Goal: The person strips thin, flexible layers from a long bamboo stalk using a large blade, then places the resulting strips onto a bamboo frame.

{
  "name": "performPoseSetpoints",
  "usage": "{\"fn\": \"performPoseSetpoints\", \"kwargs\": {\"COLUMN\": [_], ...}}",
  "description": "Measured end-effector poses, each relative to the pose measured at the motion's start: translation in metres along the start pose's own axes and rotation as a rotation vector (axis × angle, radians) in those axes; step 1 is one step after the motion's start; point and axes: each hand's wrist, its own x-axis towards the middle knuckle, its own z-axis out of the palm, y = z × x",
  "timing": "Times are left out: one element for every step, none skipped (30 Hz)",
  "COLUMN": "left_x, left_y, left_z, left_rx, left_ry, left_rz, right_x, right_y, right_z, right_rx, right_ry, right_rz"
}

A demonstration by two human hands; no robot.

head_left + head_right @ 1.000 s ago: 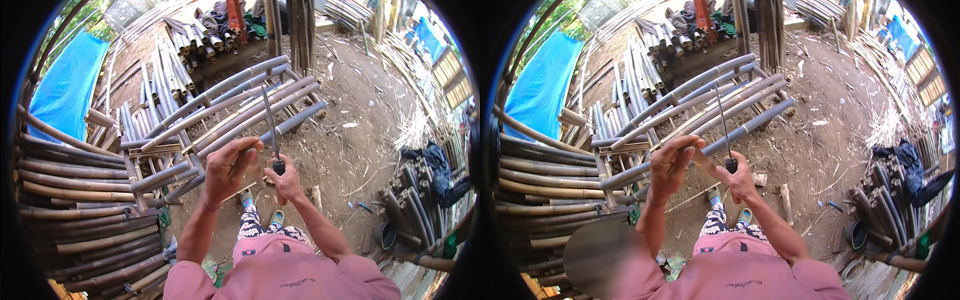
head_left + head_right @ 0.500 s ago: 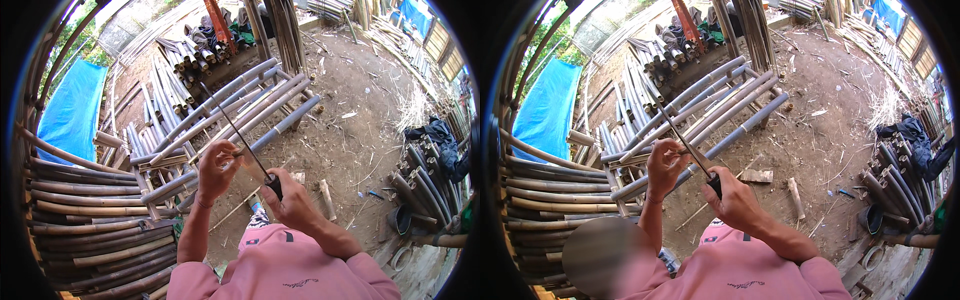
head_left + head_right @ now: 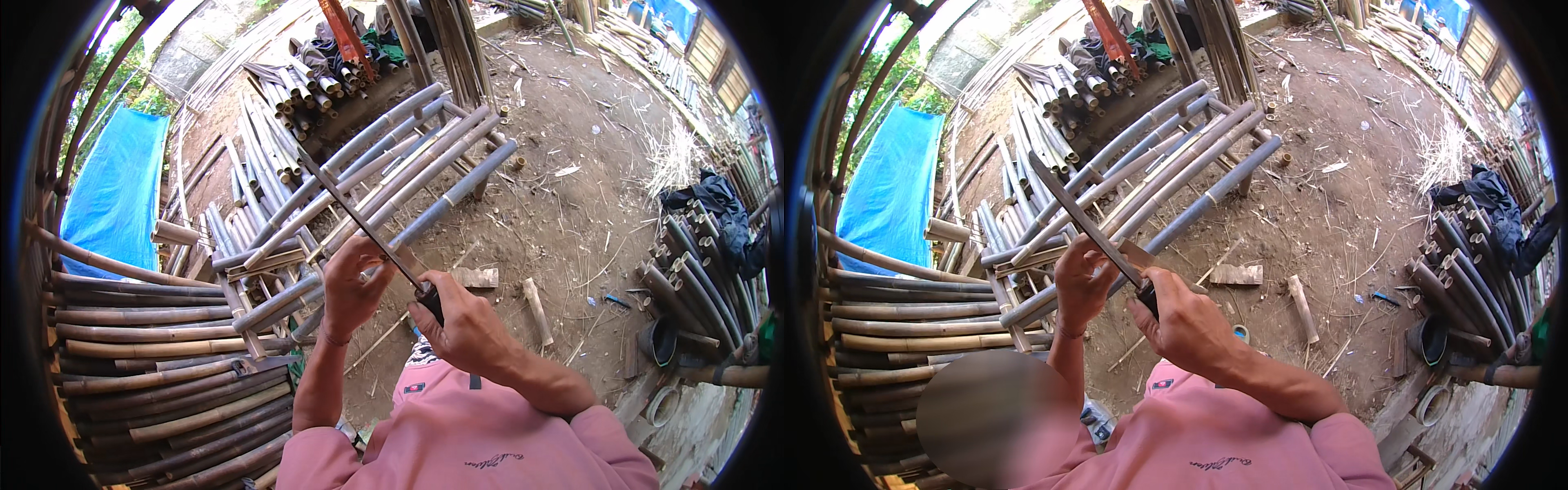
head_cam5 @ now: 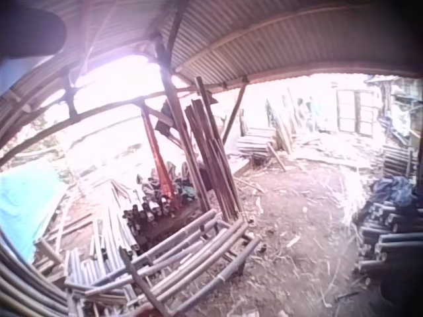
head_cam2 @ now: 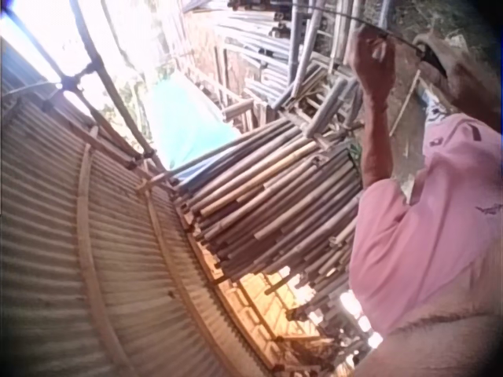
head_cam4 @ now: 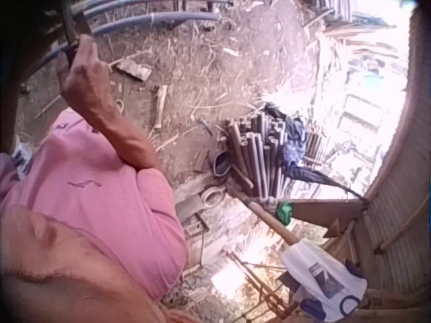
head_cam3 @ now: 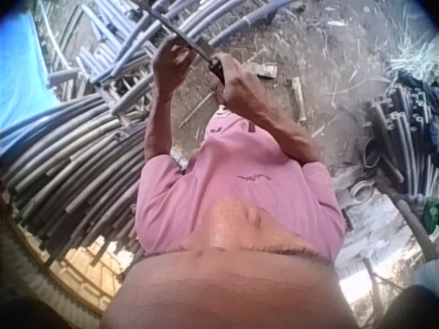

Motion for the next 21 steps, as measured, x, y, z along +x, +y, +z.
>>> {"fn": "performPoseSetpoints", "kwargs": {"left_x": [0.000, 0.000, 0.000, -0.001, -0.002, -0.003, -0.004, -0.005, -0.005, -0.003, -0.001, 0.001, 0.003, 0.009, 0.015, 0.025, 0.037, 0.054, 0.074, 0.088, 0.101], "left_y": [0.000, 0.001, 0.002, 0.001, 0.001, 0.002, 0.002, 0.003, 0.004, 0.007, 0.013, 0.023, 0.039, 0.063, 0.094, 0.119, 0.135, 0.132, 0.127, 0.132, 0.101], "left_z": [0.001, 0.001, 0.002, 0.002, 0.002, 0.002, 0.002, 0.001, 0.001, 0.002, 0.001, 0.000, -0.002, -0.009, -0.017, -0.016, -0.017, -0.008, 0.002, 0.007, 0.017], "left_rx": [-0.007, -0.008, -0.009, -0.010, -0.016, -0.023, -0.028, -0.023, -0.017, -0.013, 0.080, 0.173, 0.272, 0.590, 0.907, 0.729, 0.550, 0.555, 0.571, 0.610, 0.673], "left_ry": [-0.001, -0.006, -0.011, -0.013, -0.018, -0.023, -0.026, -0.028, -0.030, -0.034, -0.038, -0.041, -0.042, -0.089, -0.133, 0.048, 0.234, 0.059, -0.114, -0.276, -0.361], "left_rz": [0.003, 0.006, 0.008, 0.011, 0.014, 0.018, 0.021, 0.023, 0.026, 0.033, 0.012, -0.008, -0.031, 0.058, 0.150, 0.304, 0.455, 0.473, 0.484, 0.481, 0.500], "right_x": [0.000, -0.001, -0.002, -0.003, -0.003, -0.004, -0.005, -0.005, -0.005, -0.004, -0.003, -0.003, -0.002, 0.000, 0.002, 0.003, 0.003, 0.002, 0.004, 0.004, 0.006], "right_y": [-0.001, -0.001, -0.001, -0.001, -0.001, 0.000, 0.000, 0.000, -0.001, -0.001, -0.001, -0.002, -0.003, -0.003, -0.006, -0.007, -0.007, -0.005, -0.003, -0.011, -0.007], "right_z": [-0.001, -0.002, -0.002, -0.002, -0.001, 0.000, 0.001, 0.002, 0.002, 0.001, 0.000, -0.001, -0.002, -0.006, -0.012, -0.014, -0.015, -0.018, -0.017, -0.013, -0.013], "right_rx": [0.006, 0.003, 0.000, -0.003, -0.007, -0.010, -0.013, -0.013, -0.013, -0.016, -0.010, -0.004, 0.007, 0.005, 0.001, -0.004, -0.007, -0.015, -0.013, -0.016, -0.040], "right_ry": [-0.003, -0.002, -0.002, -0.005, -0.002, 0.001, 0.001, -0.011, -0.023, -0.031, -0.026, -0.021, -0.020, -0.029, -0.041, -0.056, -0.041, -0.018, -0.005, -0.035, -0.051], "right_rz": [0.004, 0.009, 0.014, 0.017, 0.023, 0.029, 0.035, 0.052, 0.068, 0.083, 0.093, 0.101, 0.107, 0.123, 0.137, 0.155, 0.157, 0.166, 0.171, 0.187, 0.230]}}
